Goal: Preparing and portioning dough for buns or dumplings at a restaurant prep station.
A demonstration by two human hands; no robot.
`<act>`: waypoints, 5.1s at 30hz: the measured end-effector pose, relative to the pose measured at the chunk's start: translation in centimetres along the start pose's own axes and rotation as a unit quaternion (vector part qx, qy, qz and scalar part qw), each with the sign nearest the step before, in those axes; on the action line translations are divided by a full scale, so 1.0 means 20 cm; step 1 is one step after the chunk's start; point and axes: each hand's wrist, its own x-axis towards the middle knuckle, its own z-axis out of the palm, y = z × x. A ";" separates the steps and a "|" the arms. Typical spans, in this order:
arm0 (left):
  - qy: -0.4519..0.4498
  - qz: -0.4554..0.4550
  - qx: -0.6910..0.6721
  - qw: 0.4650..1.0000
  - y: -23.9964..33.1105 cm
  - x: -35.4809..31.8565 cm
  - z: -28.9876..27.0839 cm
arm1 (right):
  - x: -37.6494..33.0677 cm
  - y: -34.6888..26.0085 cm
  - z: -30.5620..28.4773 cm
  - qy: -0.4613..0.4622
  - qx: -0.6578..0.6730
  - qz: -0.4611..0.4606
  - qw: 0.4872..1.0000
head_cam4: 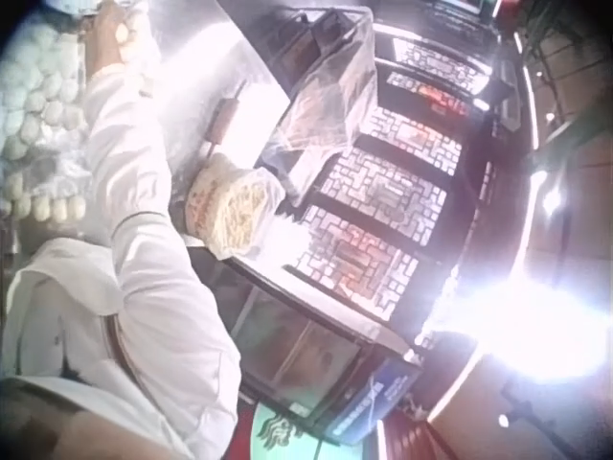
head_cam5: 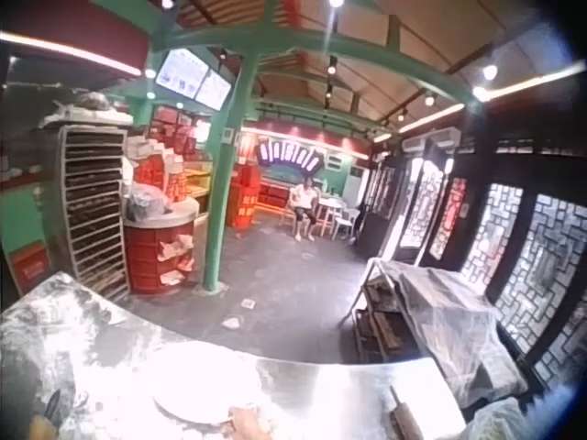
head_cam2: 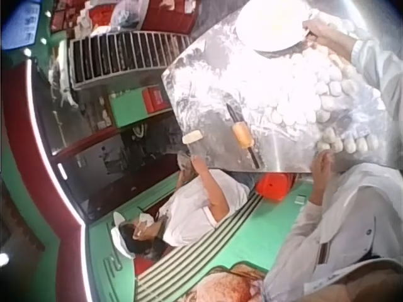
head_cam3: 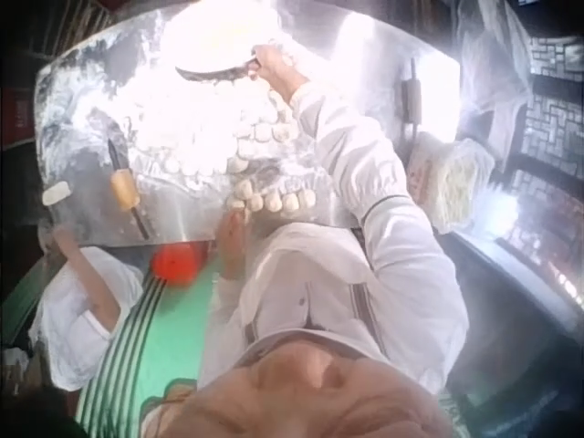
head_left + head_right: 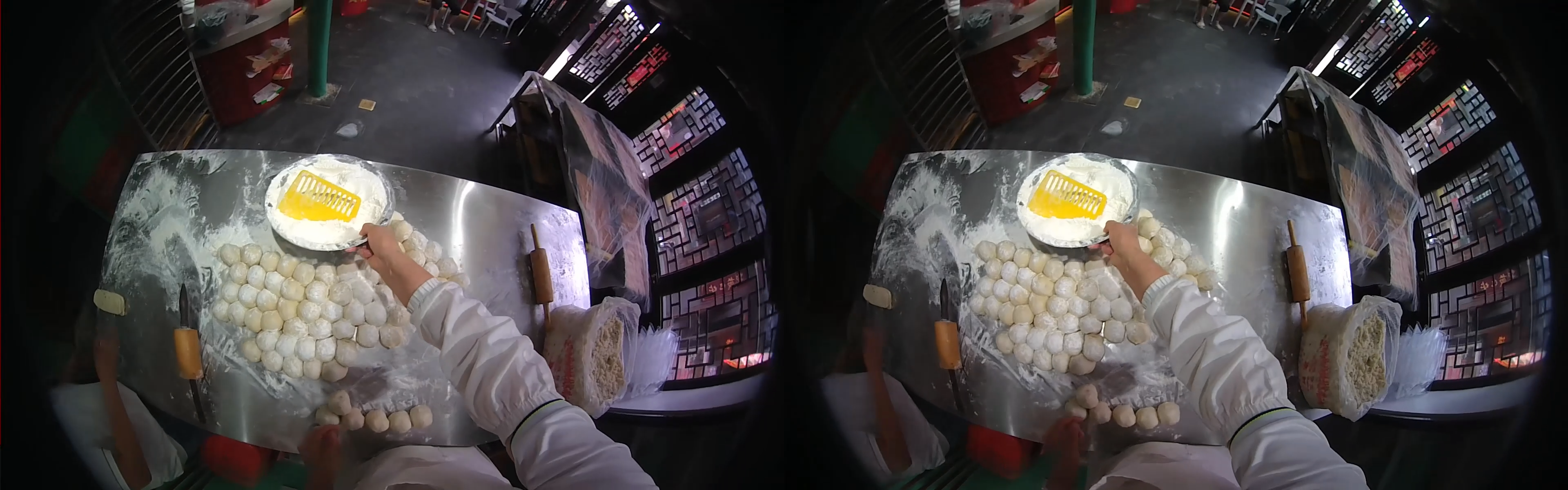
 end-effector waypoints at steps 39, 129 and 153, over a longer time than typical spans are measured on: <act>-0.211 0.222 0.467 0.830 0.17 0.18 0.03 | -1.40 0.97 -0.74 -0.353 -0.636 -0.229 0.647; 0.136 0.065 0.027 0.988 0.02 0.31 -0.45 | -0.45 -0.27 0.77 -0.205 -0.536 -0.593 0.565; -0.003 0.124 0.403 0.907 0.45 2.28 -0.22 | -0.88 0.37 -1.36 0.172 -0.017 0.022 0.985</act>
